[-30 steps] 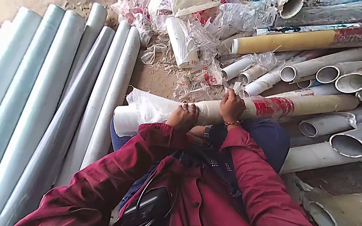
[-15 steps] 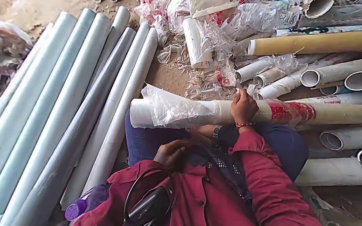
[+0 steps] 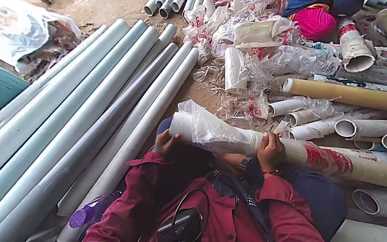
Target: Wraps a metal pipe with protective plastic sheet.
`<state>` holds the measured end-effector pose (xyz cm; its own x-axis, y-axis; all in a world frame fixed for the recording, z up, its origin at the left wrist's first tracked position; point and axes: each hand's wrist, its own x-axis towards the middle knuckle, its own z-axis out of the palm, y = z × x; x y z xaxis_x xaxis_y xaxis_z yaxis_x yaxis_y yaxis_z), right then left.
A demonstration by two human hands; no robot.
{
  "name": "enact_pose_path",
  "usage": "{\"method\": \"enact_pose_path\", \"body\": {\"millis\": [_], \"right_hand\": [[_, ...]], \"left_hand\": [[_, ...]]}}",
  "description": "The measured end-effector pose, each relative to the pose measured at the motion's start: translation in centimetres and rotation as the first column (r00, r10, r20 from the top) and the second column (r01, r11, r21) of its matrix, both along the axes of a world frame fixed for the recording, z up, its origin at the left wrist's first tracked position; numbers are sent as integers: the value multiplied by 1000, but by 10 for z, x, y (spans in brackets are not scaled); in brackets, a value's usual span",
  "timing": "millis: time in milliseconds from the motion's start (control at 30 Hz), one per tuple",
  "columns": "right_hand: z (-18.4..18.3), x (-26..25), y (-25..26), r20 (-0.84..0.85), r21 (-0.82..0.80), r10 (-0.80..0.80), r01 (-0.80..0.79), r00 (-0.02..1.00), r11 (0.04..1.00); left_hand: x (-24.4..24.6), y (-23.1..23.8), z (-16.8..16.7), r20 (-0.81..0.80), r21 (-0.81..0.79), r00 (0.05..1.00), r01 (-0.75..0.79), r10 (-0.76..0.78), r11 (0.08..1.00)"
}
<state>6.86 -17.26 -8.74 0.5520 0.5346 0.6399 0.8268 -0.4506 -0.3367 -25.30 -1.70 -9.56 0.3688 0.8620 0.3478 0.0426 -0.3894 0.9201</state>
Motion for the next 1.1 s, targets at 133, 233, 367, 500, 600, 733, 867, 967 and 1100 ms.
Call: {"method": "enact_pose_path", "body": {"millis": [133,233,367,500,600,733,867,967,1100], "right_hand": [[9,7,9,-3,-20,-5,5,1000,1000],[33,16,20,-178,-223,-30,-11,984,975],[71,31,46,-455,-654,-140,-224,879,723],[84,41,48,-501,-656,-112,-292,858,695],[84,43,39,-518,-608,-96,-287,850,740],[55,32,32,-442,-379,-22,-164,897,910],[41,14,15,-231,-146,-3,-32,973,989],[79,3,4,-483,-411,-94,-131,871,902],[107,-6,5,-553,-678,-260,-247,791,692]], "left_hand": [[10,-1,5,31,57,995,-95,93,994],[23,-6,38,-202,-86,940,-296,274,951],[33,-10,97,-587,-290,789,-416,184,862],[36,-15,121,-637,-190,741,-417,212,889],[37,-24,135,-679,-136,704,-400,208,907],[28,-14,109,-696,-182,706,-346,128,920],[32,-13,110,-732,108,628,-273,263,956],[70,-11,124,-606,432,745,13,279,902],[161,-24,103,-598,486,780,537,-186,690]]}}
